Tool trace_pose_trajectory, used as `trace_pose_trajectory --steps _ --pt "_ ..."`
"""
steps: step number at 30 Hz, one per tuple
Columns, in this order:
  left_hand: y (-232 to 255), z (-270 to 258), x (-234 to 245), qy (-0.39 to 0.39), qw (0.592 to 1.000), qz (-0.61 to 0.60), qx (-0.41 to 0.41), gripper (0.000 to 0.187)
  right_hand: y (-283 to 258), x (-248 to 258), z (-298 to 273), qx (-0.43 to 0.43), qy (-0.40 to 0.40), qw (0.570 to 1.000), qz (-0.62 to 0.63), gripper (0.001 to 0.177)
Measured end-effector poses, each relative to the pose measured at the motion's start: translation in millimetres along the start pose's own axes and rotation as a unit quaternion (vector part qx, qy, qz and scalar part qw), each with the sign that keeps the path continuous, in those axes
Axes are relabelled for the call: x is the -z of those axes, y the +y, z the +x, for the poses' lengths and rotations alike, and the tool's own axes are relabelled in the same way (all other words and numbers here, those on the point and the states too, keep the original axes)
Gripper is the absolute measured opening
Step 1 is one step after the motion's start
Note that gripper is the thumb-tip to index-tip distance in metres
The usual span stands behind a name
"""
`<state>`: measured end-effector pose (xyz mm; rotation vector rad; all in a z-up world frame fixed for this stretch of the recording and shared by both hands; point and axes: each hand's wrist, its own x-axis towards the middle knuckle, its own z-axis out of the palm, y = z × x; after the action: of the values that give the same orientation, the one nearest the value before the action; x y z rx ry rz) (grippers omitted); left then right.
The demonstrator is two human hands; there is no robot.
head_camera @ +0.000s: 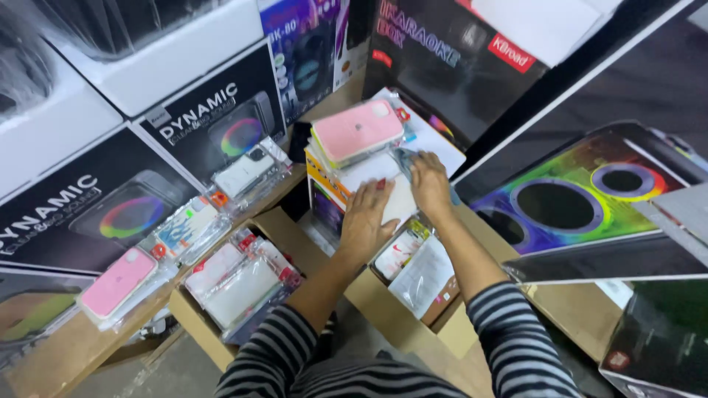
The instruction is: Sort and clean phone cases in a stockroom setting.
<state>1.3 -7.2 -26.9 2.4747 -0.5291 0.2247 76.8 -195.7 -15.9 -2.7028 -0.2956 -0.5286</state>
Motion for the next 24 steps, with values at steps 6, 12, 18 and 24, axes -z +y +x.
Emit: trace_pose_trajectory --steps 6,12,18,24 --pt "-5 0 -25 0.053 0.997 0.057 -0.008 0.063 28 6 -26 -0.094 0.035 0.994 -0.032 0.019" --pt "-1 3 -20 0.016 0.999 0.052 0.002 0.061 59 24 -62 -0.035 0.020 0.995 -0.087 0.015" --pt "-10 20 -27 -0.031 0.996 0.078 0.021 0.067 107 49 -93 -0.113 -0.047 0.990 -0.067 0.018" --pt "13 40 49 -0.211 0.771 -0.501 0.332 0.083 89 102 -86 -0.174 0.086 0.972 0.130 0.014"
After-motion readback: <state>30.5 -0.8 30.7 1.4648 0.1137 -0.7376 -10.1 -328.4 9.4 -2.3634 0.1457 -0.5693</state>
